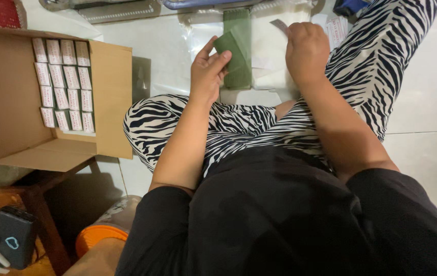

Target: The person sits on the floor and repeatedly wraps small white food items in green leaves, then seals each bundle with a small paper label. The wrapped items are placed into a cardboard box.

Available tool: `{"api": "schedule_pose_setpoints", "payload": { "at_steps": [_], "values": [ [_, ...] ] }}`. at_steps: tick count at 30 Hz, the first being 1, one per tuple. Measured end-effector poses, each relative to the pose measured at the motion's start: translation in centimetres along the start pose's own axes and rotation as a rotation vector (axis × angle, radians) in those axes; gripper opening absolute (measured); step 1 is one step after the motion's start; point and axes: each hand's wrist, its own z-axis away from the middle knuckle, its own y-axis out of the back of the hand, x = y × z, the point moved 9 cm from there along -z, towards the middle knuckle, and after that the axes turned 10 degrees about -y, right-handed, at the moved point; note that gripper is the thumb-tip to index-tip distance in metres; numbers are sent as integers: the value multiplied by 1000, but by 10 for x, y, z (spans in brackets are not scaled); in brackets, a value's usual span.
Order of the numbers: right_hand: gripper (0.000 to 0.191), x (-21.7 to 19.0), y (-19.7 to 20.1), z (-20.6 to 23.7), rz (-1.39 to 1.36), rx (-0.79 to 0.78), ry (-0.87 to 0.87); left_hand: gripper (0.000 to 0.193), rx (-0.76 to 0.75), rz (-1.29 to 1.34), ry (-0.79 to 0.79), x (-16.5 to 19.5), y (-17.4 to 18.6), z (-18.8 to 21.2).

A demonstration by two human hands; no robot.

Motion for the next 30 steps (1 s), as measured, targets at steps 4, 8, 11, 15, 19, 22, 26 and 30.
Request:
{"api": "schedule_pose_setpoints", "payload": {
  "at_steps": [4, 8, 11, 15, 19, 22, 26, 30],
  "values": [
    [6, 20, -48, 22, 221, -182, 129, 72, 0, 25, -4, 2, 4, -2],
    [15, 24, -56, 33, 122, -213, 118, 70, 10, 13, -9, 4, 5, 0],
    [27, 26, -57, 26, 58, -274, 90, 68, -17, 41, -19, 6, 1, 0],
    [43, 29, -62, 14, -18, -316, 41, 68, 9, 21, 2, 5, 1, 2],
    [38, 35, -71, 12, -4, -372, -13, 68, 12, -3, 0, 8, 0, 3],
    [38, 41, -71, 11, -40, -394, -41, 68, 19, -13, 4, 9, 1, 4],
    [41, 47, -65, 8, -132, -414, -109, 69, 2, -15, 3, 9, -1, 4],
    [43, 47, -60, 6, -206, -393, -125, 70, 5, -18, 8, 7, 0, 4]
  ]
}}
